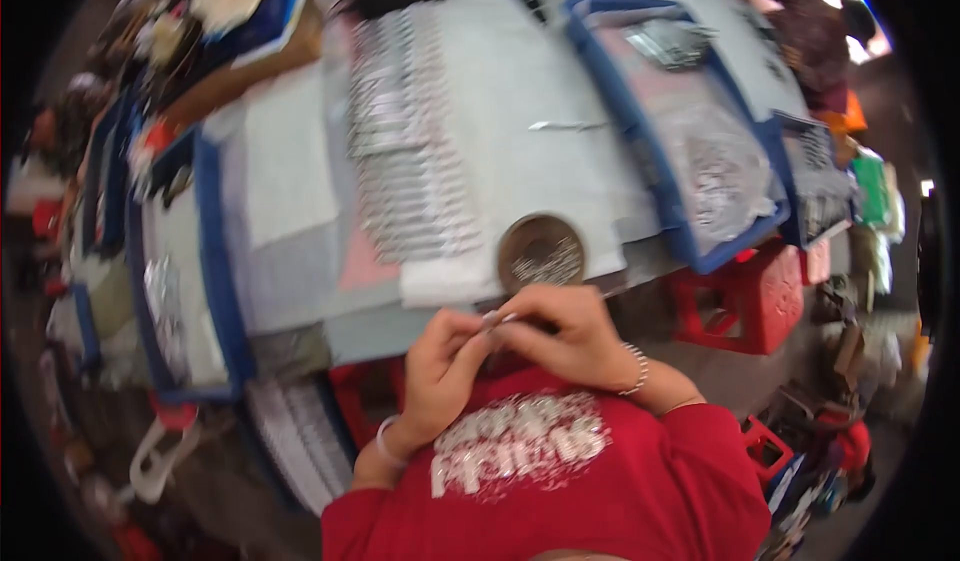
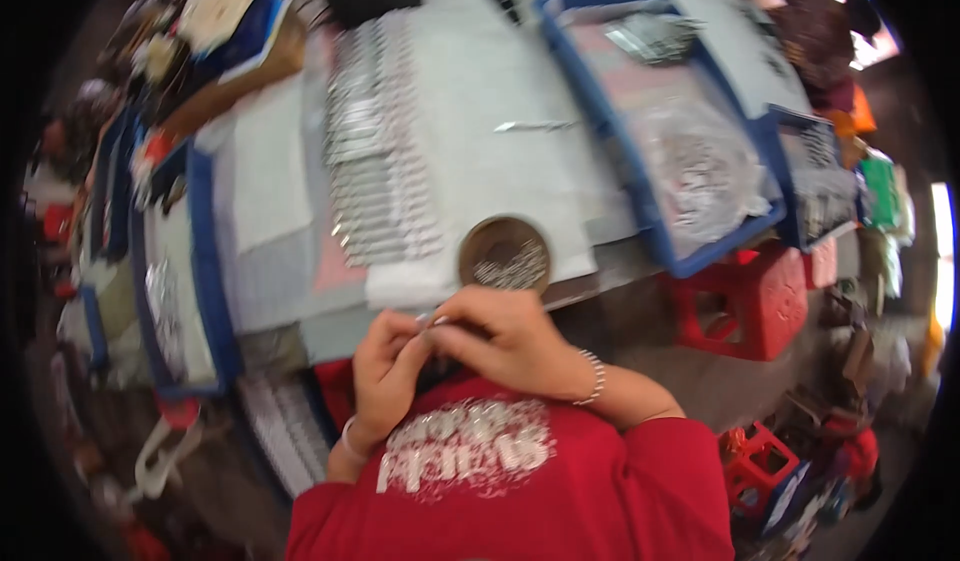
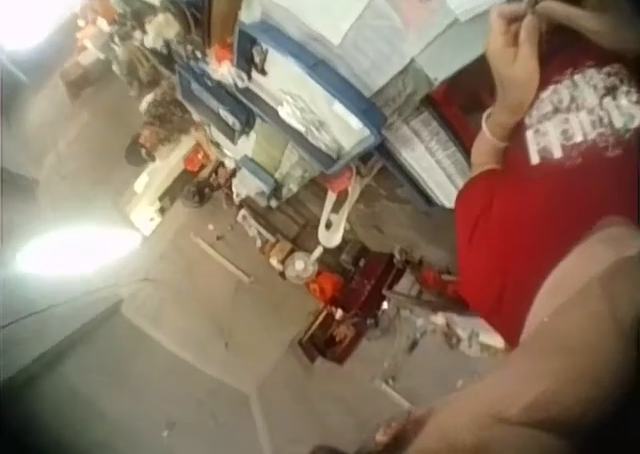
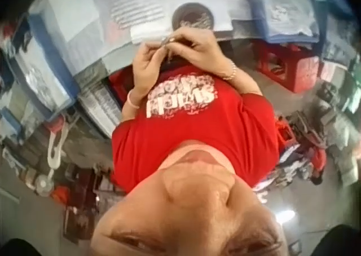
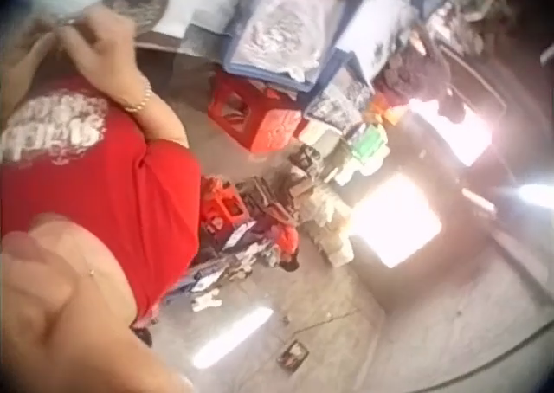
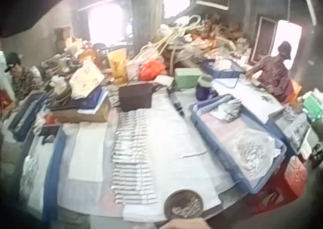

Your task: Manually assembling small metal pins with plastic sleeves and washers.

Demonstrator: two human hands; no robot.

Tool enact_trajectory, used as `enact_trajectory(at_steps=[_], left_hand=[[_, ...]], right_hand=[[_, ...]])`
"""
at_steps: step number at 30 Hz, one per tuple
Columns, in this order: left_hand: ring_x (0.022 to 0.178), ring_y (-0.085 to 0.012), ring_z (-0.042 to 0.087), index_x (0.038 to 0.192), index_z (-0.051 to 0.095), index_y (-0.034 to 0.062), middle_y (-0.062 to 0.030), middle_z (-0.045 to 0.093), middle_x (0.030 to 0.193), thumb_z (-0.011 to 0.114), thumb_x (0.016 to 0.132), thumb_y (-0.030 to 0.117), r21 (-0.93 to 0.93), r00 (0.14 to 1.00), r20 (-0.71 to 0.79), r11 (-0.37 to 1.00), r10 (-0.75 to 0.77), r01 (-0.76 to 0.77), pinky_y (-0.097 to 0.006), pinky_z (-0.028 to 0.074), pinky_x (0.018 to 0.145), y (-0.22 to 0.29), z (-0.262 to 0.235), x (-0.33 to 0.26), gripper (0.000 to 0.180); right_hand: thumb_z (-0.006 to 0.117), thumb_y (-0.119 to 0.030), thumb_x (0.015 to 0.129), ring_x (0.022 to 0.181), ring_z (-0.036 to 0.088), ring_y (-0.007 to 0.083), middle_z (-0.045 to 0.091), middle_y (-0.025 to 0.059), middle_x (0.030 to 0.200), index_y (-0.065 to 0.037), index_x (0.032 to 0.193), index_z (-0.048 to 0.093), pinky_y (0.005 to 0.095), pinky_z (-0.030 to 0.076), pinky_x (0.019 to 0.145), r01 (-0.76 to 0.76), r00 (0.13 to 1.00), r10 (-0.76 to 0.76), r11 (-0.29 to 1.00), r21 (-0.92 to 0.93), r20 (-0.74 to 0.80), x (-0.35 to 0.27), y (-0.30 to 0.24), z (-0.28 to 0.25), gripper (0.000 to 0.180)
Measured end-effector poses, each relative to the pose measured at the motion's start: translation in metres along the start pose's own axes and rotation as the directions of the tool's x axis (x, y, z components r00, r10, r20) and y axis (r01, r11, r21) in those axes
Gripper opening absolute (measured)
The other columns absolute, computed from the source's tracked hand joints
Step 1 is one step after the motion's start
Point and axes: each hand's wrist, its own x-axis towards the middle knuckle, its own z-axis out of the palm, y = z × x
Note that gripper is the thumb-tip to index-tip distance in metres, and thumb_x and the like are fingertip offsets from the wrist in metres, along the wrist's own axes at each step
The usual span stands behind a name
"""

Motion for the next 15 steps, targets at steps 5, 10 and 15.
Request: enact_trajectory(at_steps=[5,10,15], left_hand=[[0.084,-0.008,0.059,0.1,0.05,-0.0042,-0.008,0.064,0.09,0.052,0.091,0.004,0.012,0.993,0.106,0.999,0.047,-0.048,-0.02,0.048,0.072,0.002,0.004,0.011,0.012],[0.085,-0.009,0.061,0.098,0.05,-0.0053,-0.0096,0.066,0.088,0.052,0.091,0.004,0.037,0.994,0.083,0.997,0.071,-0.074,-0.021,0.049,0.074,0.003,0.0,0.007,0.011],[0.084,-0.0084,0.06,0.097,0.05,-0.0051,-0.0097,0.066,0.087,0.053,0.091,0.004,0.04,0.993,0.093,0.996,0.072,-0.076,-0.02,0.049,0.073,0.001,-0.004,0.004,0.011]], right_hand=[[0.064,-0.002,0.079,0.06,0.059,0.0101,0.062,0.0073,0.071,0.002,0.085,0.062,0.022,0.045,0.054,-0.072,0.997,0.073,0.997,0.024,-0.023,-0.003,0.009,-0.001,0.007],[0.066,-0.003,0.08,0.061,0.059,0.0107,0.062,0.0067,0.071,0.001,0.085,0.062,0.0219,0.045,0.054,-0.082,0.997,0.082,0.995,0.051,-0.007,-0.002,0.011,0.006,0.008],[0.066,-0.004,0.079,0.06,0.059,0.0118,0.063,0.007,0.072,0.001,0.085,0.062,0.022,0.045,0.054,-0.05,0.999,0.051,0.997,0.055,-0.016,-0.002,0.009,0.012,0.008]])
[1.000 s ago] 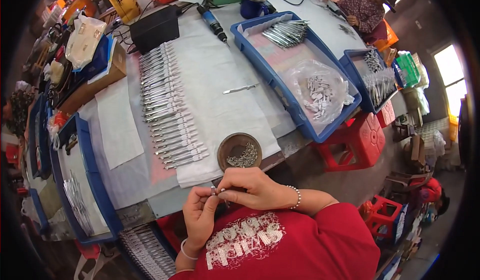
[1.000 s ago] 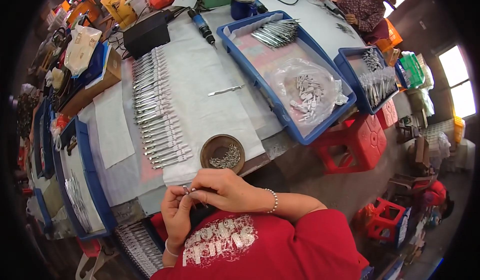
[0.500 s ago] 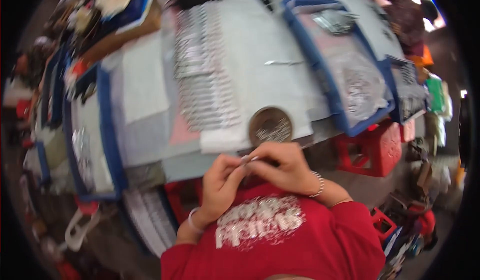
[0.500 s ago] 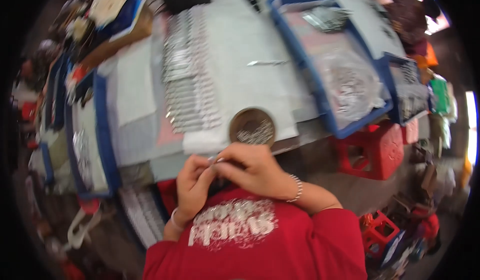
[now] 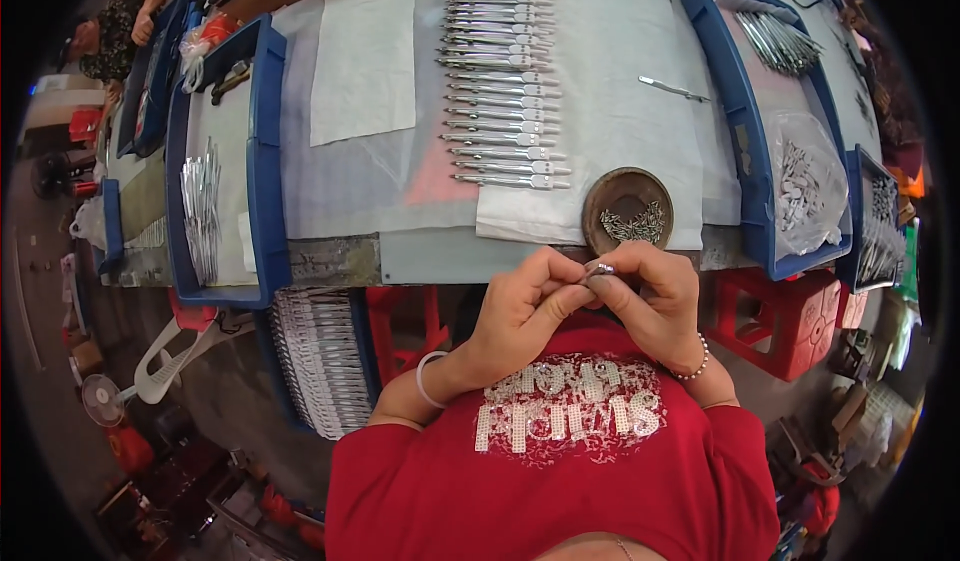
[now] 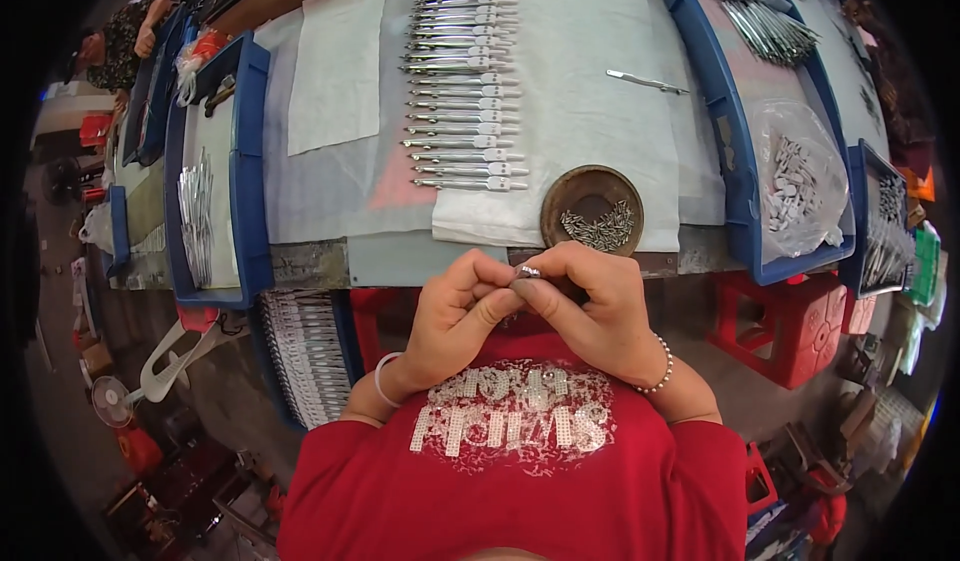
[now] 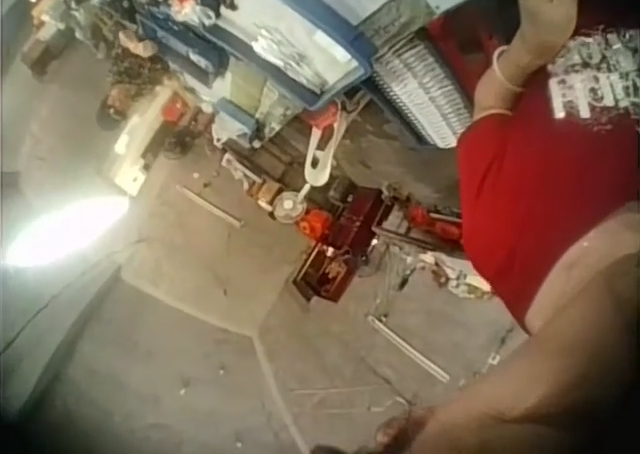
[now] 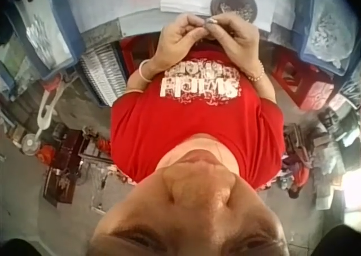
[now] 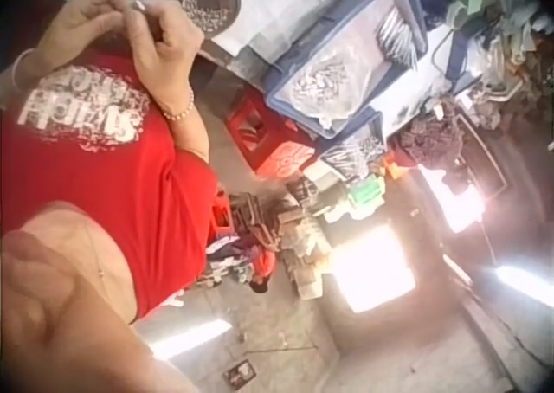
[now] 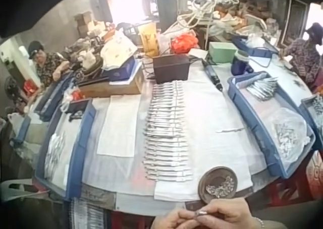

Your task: Manually assembling small metal pins with plastic sleeves and washers.

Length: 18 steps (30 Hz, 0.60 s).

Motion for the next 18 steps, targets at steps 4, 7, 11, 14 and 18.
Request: enact_trajectory(at_steps=[4,7,11,14,18], left_hand=[[0.083,-0.0079,0.06,0.097,0.051,-0.0049,-0.0093,0.066,0.086,0.053,0.091,0.004,0.001,1.0,-0.006,1.0,0.007,-0.007,-0.02,0.048,0.071,-0.002,-0.0002,0.0005,0.011],[0.081,-0.0081,0.061,0.095,0.05,-0.0048,-0.009,0.066,0.085,0.053,0.091,0.004,0.093,1.0,0.028,0.996,0.012,-0.014,-0.02,0.049,0.07,-0.0011,-0.0014,0.0028,0.01],[0.08,-0.0086,0.061,0.094,0.05,-0.0048,-0.0088,0.065,0.084,0.053,0.091,0.004,-0.007,1.0,0.006,1.0,-0.014,0.014,-0.021,0.051,0.071,-0.0033,0.0022,0.0043,0.01],[0.082,-0.0097,0.062,0.094,0.05,-0.0049,-0.0093,0.065,0.084,0.052,0.091,0.004,-0.077,0.998,0.035,0.996,-0.047,0.049,-0.022,0.052,0.072,-0.0015,0.0028,0.0045,0.01],[0.082,-0.0104,0.062,0.096,0.049,-0.005,-0.0099,0.064,0.085,0.05,0.092,0.005,-0.216,0.999,0.034,0.975,-0.043,0.049,-0.022,0.052,0.073,0.0014,0.0067,0.0009,0.01]], right_hand=[[0.066,-0.004,0.079,0.06,0.059,0.0118,0.063,0.0073,0.072,0.001,0.085,0.062,0.0221,0.045,0.054,0.004,1.0,-0.004,1.0,-0.013,0.007,0.0003,0.0007,-0.001,0.008],[0.066,-0.003,0.079,0.06,0.059,0.0119,0.063,0.0071,0.072,0.002,0.084,0.062,0.0222,0.045,0.053,0.044,0.999,-0.044,0.998,-0.038,0.005,0.002,0.0006,-0.0026,0.008],[0.066,-0.003,0.079,0.059,0.059,0.0115,0.062,0.0067,0.071,0.002,0.084,0.062,0.0216,0.045,0.052,0.005,1.0,-0.004,0.999,-0.034,0.022,0.0034,-0.0023,-0.004,0.008],[0.066,-0.003,0.079,0.059,0.059,0.0107,0.061,0.0063,0.07,0.002,0.083,0.061,0.0213,0.045,0.052,0.005,1.0,-0.004,0.999,-0.043,0.016,0.0025,-0.0008,-0.0041,0.008],[0.067,-0.004,0.079,0.059,0.059,0.0098,0.061,0.0059,0.07,0.002,0.083,0.061,0.021,0.045,0.052,0.064,0.997,-0.066,0.996,-0.068,-0.03,0.0003,-0.0029,-0.0018,0.009]])
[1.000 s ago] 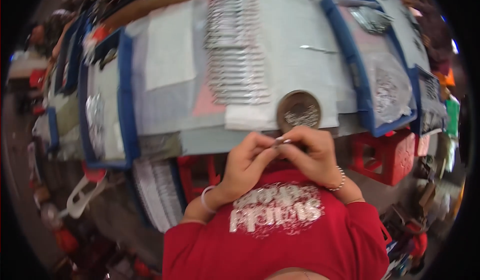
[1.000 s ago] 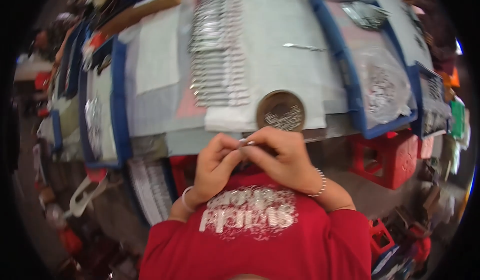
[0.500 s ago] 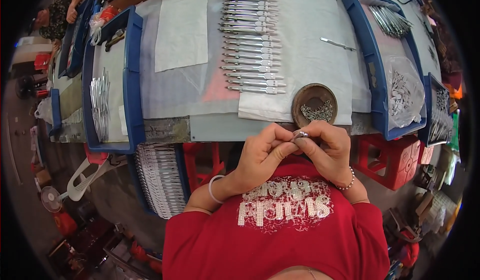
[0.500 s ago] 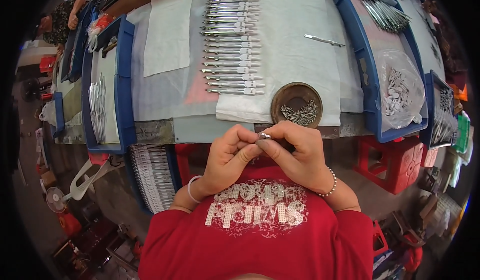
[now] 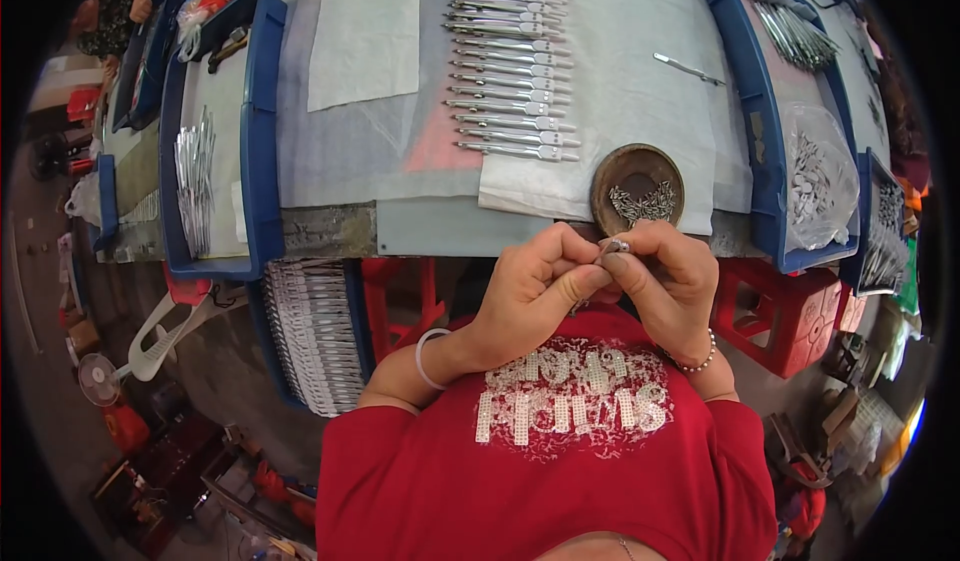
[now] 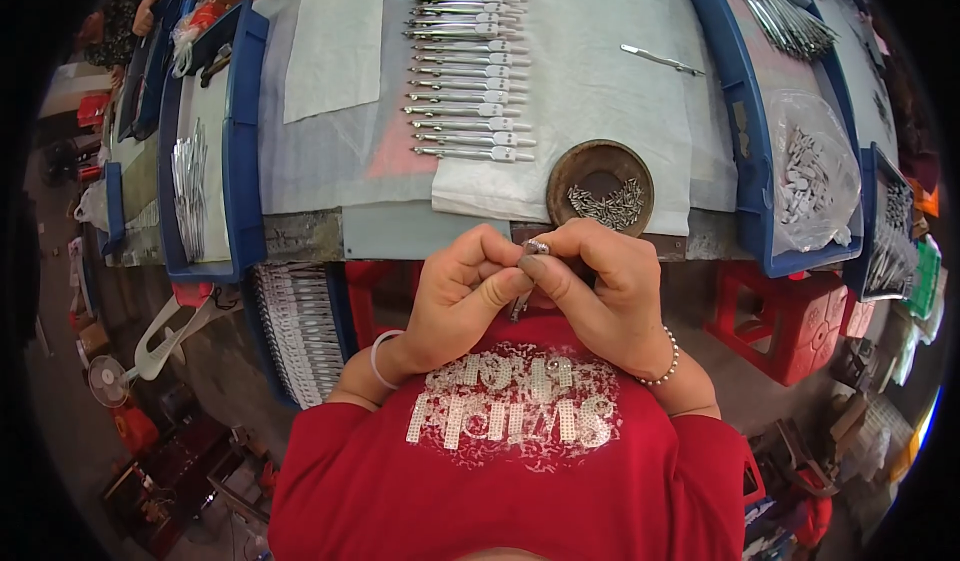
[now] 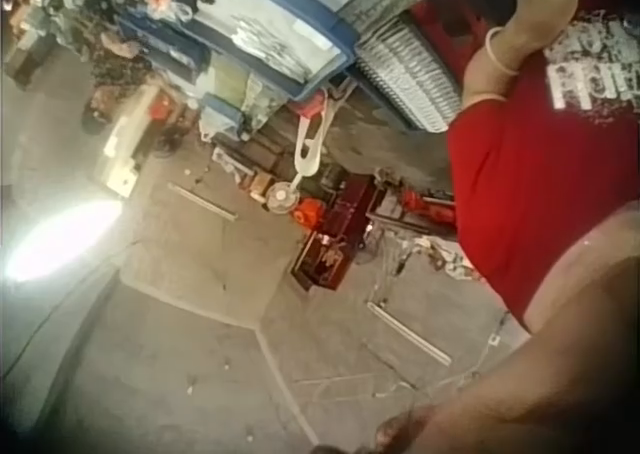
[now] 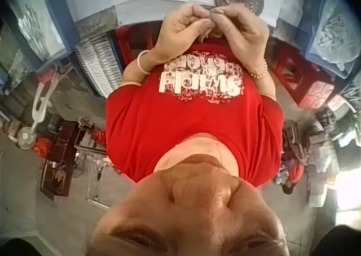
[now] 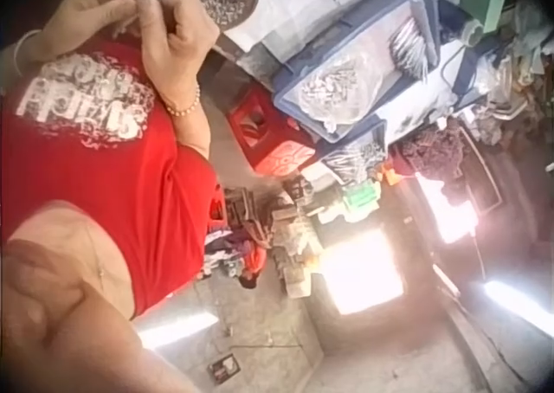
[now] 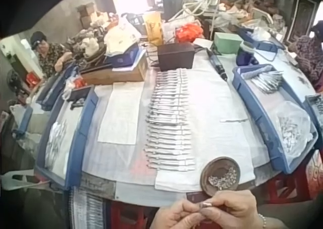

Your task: Manually assembling small metal pins with plastic sleeves and washers.

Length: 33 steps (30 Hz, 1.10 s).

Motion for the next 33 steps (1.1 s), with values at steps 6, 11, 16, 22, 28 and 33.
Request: enact_trajectory(at_steps=[6,11,16,22,28,33], left_hand=[[0.081,-0.0095,0.062,0.094,0.048,-0.0046,-0.0098,0.064,0.084,0.05,0.092,0.004,0.064,1.0,0.008,0.998,0.023,-0.024,-0.021,0.051,0.072,-0.004,0.003,-0.008,0.009],[0.076,-0.0071,0.058,0.096,0.048,-0.0016,-0.0072,0.062,0.084,0.051,0.092,0.005,0.115,0.996,0.052,0.991,-0.07,0.064,-0.019,0.046,0.064,-0.008,0.0,-0.014,0.008],[0.078,-0.0158,0.064,0.092,0.048,-0.0022,-0.013,0.064,0.085,0.052,0.092,0.007,0.049,0.964,0.046,0.964,-0.263,0.261,-0.025,0.052,0.068,-0.001,-0.005,-0.01,0.01],[0.076,-0.0199,0.066,0.094,0.05,-0.0022,-0.0162,0.065,0.086,0.056,0.089,0.01,-0.006,0.922,0.036,0.922,-0.387,0.387,-0.027,0.053,0.064,0.008,-0.008,-0.001,0.014],[0.075,-0.0219,0.066,0.093,0.051,-0.0002,-0.0165,0.065,0.085,0.058,0.088,0.013,-0.106,0.881,0.043,0.875,-0.471,0.473,-0.027,0.053,0.061,-0.004,-0.015,0.004,0.016],[0.075,-0.0216,0.067,0.091,0.051,0.0013,-0.0167,0.065,0.085,0.059,0.088,0.013,-0.154,0.866,0.076,0.853,-0.494,0.499,-0.027,0.053,0.061,-0.003,-0.017,0.006,0.015]], right_hand=[[0.068,-0.004,0.078,0.058,0.059,0.0094,0.061,0.0052,0.067,0.002,0.081,0.061,0.0209,0.045,0.051,-0.024,1.0,0.024,0.999,-0.022,-0.006,-0.01,-0.004,0.002,0.009],[0.066,-0.004,0.081,0.054,0.059,0.0081,0.061,0.0042,0.065,0.002,0.079,0.06,0.0201,0.045,0.049,-0.143,0.989,0.141,0.988,0.05,0.043,-0.016,-0.006,0.002,0.009],[0.061,-0.005,0.084,0.054,0.051,0.003,0.057,-0.0008,0.063,0.0,0.075,0.056,0.0175,0.039,0.047,-0.41,0.911,0.385,0.879,0.243,0.145,-0.011,-0.001,0.004,0.011],[0.061,-0.013,0.084,0.047,0.039,0.0016,0.048,-0.0042,0.057,-0.006,0.07,0.052,0.0176,0.028,0.041,-0.533,0.844,0.502,0.738,0.414,0.19,-0.007,0.028,0.01,0.018],[0.061,-0.013,0.085,0.045,0.039,0.0009,0.05,-0.0044,0.058,-0.007,0.072,0.053,0.0168,0.027,0.039,-0.576,0.806,0.547,0.638,0.511,0.225,-0.01,0.043,0.014,0.016],[0.06,-0.013,0.085,0.044,0.038,0.0005,0.05,-0.0046,0.059,-0.008,0.073,0.054,0.0165,0.025,0.038,-0.583,0.795,0.557,0.596,0.552,0.239,-0.01,0.046,0.015,0.015]])
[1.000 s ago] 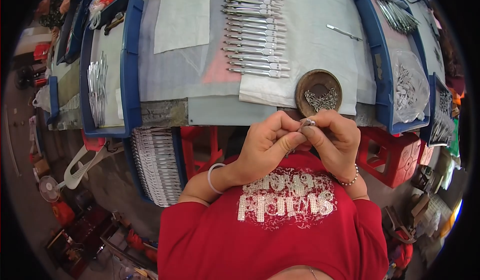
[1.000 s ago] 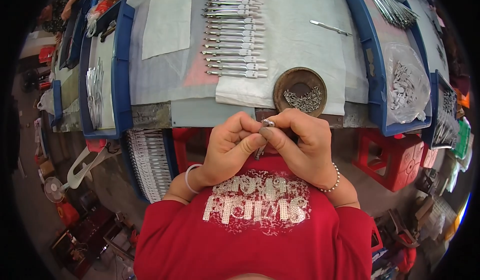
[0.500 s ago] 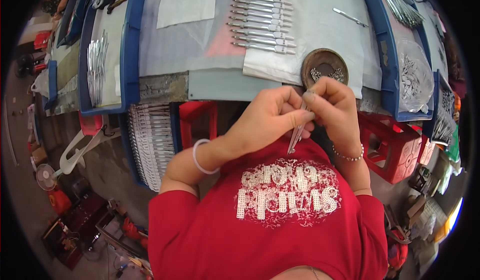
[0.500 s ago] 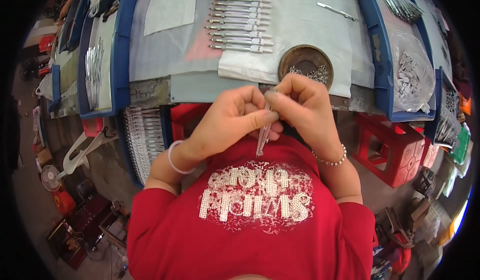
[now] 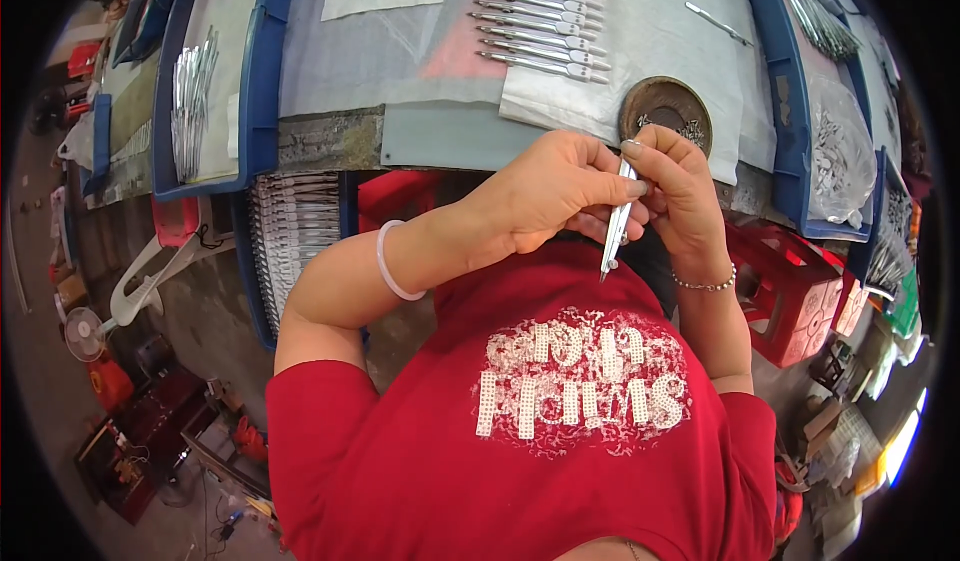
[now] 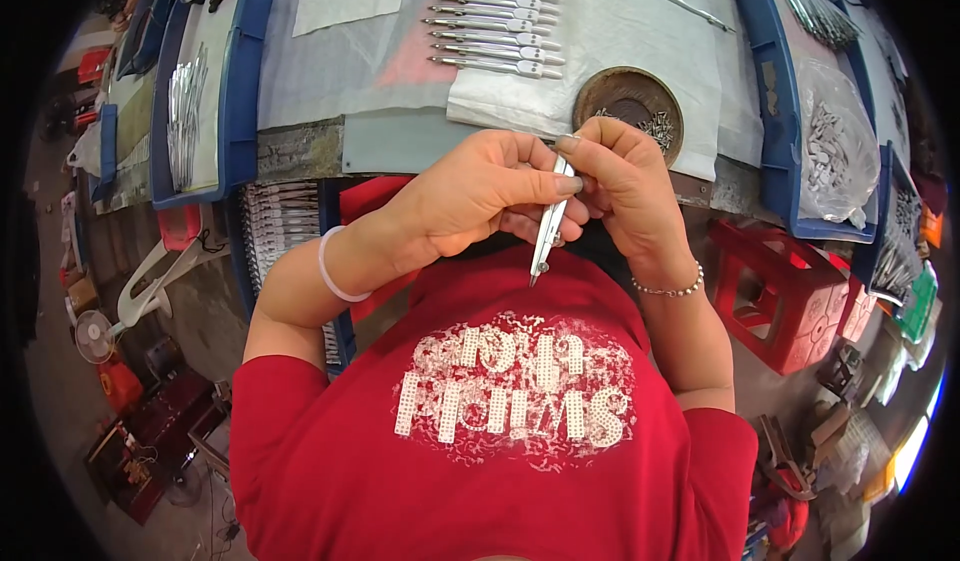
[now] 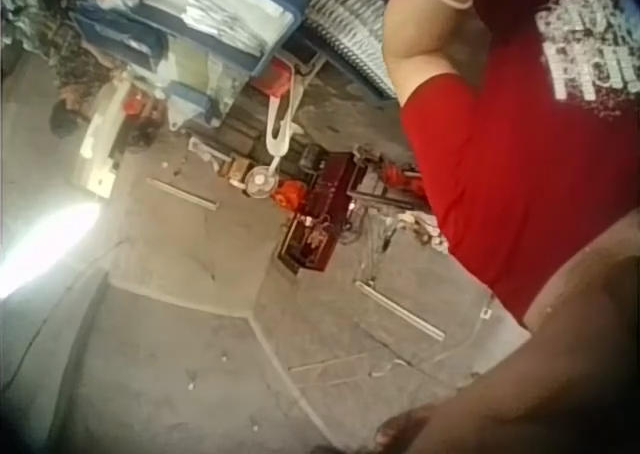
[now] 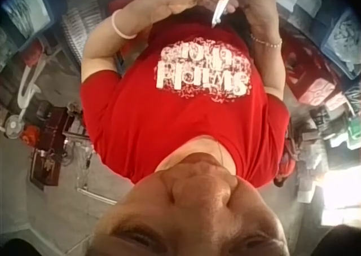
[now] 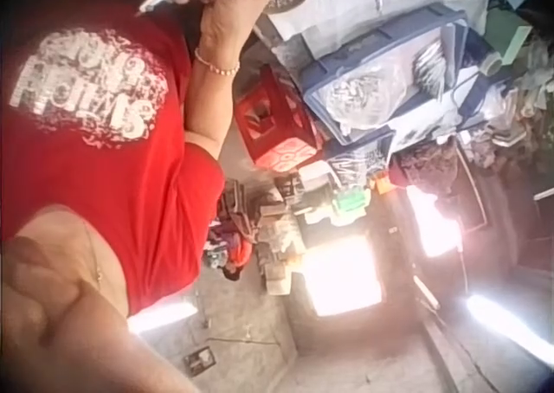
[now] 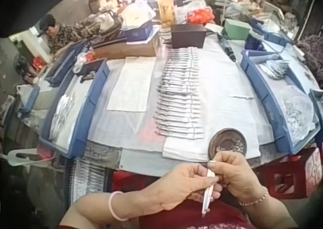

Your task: Manually assembling small metal pins with plastic sleeves and washers.

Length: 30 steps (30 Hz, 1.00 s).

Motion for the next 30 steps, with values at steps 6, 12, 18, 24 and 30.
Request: enact_trajectory(at_steps=[6,12,18,24,30], left_hand=[[0.073,-0.0206,0.066,0.089,0.051,0.0011,-0.0154,0.065,0.085,0.06,0.087,0.013,0.092,1.0,-0.004,0.996,0.015,-0.015,-0.027,0.054,0.061,0.012,0.004,0.003,0.015],[0.072,-0.0188,0.066,0.092,0.051,-0.001,-0.0142,0.065,0.083,0.057,0.089,0.014,0.249,0.987,0.065,0.955,0.149,-0.161,-0.029,0.055,0.063,0.02,0.025,0.011,0.017],[0.057,-0.0192,0.062,0.103,0.051,0.002,-0.0127,0.063,0.079,0.038,0.097,0.033,-0.135,0.996,-0.032,0.987,0.087,-0.09,-0.028,0.052,0.051,-0.006,0.039,0.031,0.034],[0.039,-0.0044,0.03,0.093,0.05,0.0027,-0.002,0.047,0.057,0.043,0.095,0.039,-0.078,0.993,0.118,0.997,-0.009,0.019,-0.019,0.024,0.037,-0.011,0.061,0.044,0.037],[0.041,-0.0047,0.031,0.094,0.054,-0.0022,-0.003,0.046,0.057,0.049,0.093,0.031,-0.075,0.982,0.172,0.993,-0.082,0.096,-0.02,0.024,0.04,-0.01,0.056,0.046,0.034]], right_hand=[[0.06,-0.013,0.086,0.045,0.038,0.0003,0.05,-0.005,0.059,-0.008,0.073,0.053,0.0162,0.026,0.039,0.099,0.995,-0.101,0.993,-0.058,-0.025,-0.002,-0.006,0.006,0.015],[0.056,-0.01,0.087,0.046,0.045,0.0021,0.053,-0.0026,0.06,-0.007,0.072,0.05,0.0162,0.031,0.041,0.262,0.955,-0.259,0.965,0.002,-0.146,-0.019,-0.019,0.003,0.017],[0.053,-0.006,0.089,0.047,0.059,0.0127,0.057,0.0055,0.058,-0.001,0.078,0.046,0.0232,0.045,0.042,0.324,0.945,-0.326,0.944,0.06,0.014,-0.028,-0.028,-0.017,0.015],[0.058,-0.005,0.086,0.071,0.053,0.0029,0.06,0.0005,0.075,0.0,0.083,0.058,0.0191,0.043,0.061,0.421,0.907,-0.413,0.893,-0.156,0.083,-0.049,-0.042,-0.063,0.006],[0.059,-0.011,0.08,0.064,0.058,0.0213,0.059,0.0118,0.072,0.002,0.087,0.057,0.03,0.045,0.059,0.265,0.597,-0.758,0.494,-0.828,-0.261,-0.068,-0.104,-0.17,0.015]])
